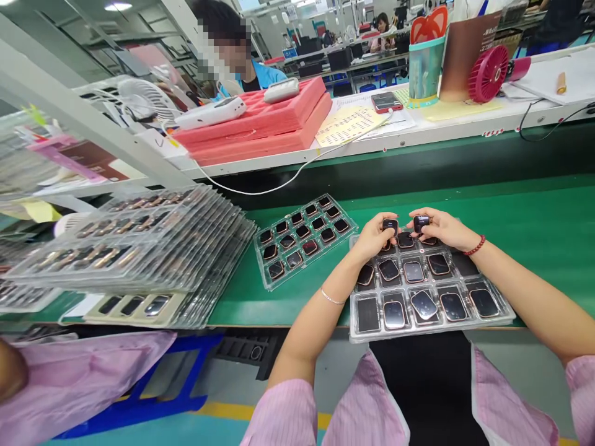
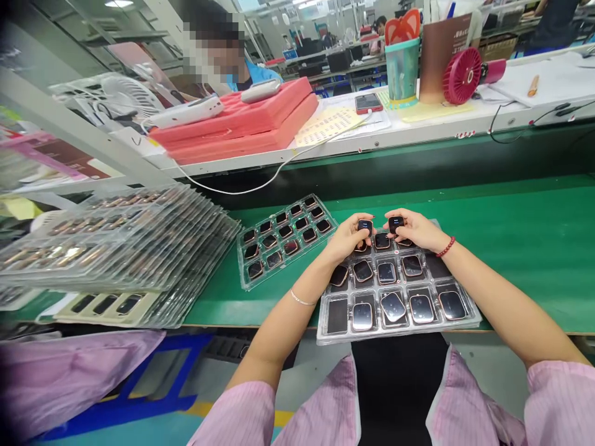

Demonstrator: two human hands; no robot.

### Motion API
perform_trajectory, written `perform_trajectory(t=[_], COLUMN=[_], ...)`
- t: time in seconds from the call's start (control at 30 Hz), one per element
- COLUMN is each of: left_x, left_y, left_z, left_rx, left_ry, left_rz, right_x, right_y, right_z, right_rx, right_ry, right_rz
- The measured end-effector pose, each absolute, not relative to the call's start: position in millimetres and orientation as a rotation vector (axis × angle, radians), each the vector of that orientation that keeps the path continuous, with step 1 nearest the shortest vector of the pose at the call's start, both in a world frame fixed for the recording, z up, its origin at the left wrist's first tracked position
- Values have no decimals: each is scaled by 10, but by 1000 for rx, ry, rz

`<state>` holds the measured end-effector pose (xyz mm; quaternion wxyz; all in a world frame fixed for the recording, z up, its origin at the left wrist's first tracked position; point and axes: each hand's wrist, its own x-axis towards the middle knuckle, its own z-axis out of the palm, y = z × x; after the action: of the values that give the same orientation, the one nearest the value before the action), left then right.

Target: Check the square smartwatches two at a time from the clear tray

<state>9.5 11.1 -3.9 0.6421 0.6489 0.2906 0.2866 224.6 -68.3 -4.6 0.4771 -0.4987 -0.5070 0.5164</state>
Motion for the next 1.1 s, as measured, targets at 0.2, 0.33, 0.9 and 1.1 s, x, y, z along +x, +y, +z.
perform_trajectory(t=[0.2,0.33,0.9,1.1], left_x=[83,76,40,50], left_y=[118,110,184,206], left_z=[-61,-54,-154,-163], left_rx=[1502,1505,1422,1439], left_ry=[635,634,595,572], left_rz=[661,664,619,633], right_x=[2238,2229,2298,2346], right_y=[-688,-689,-707,-711], right_z=[-69,-73,-27,-9], right_rx=[-1187,-1186,-1147,-1107], right_ry=[-1265,-1270,-916,-999], right_rz=[1235,1241,1385,1450])
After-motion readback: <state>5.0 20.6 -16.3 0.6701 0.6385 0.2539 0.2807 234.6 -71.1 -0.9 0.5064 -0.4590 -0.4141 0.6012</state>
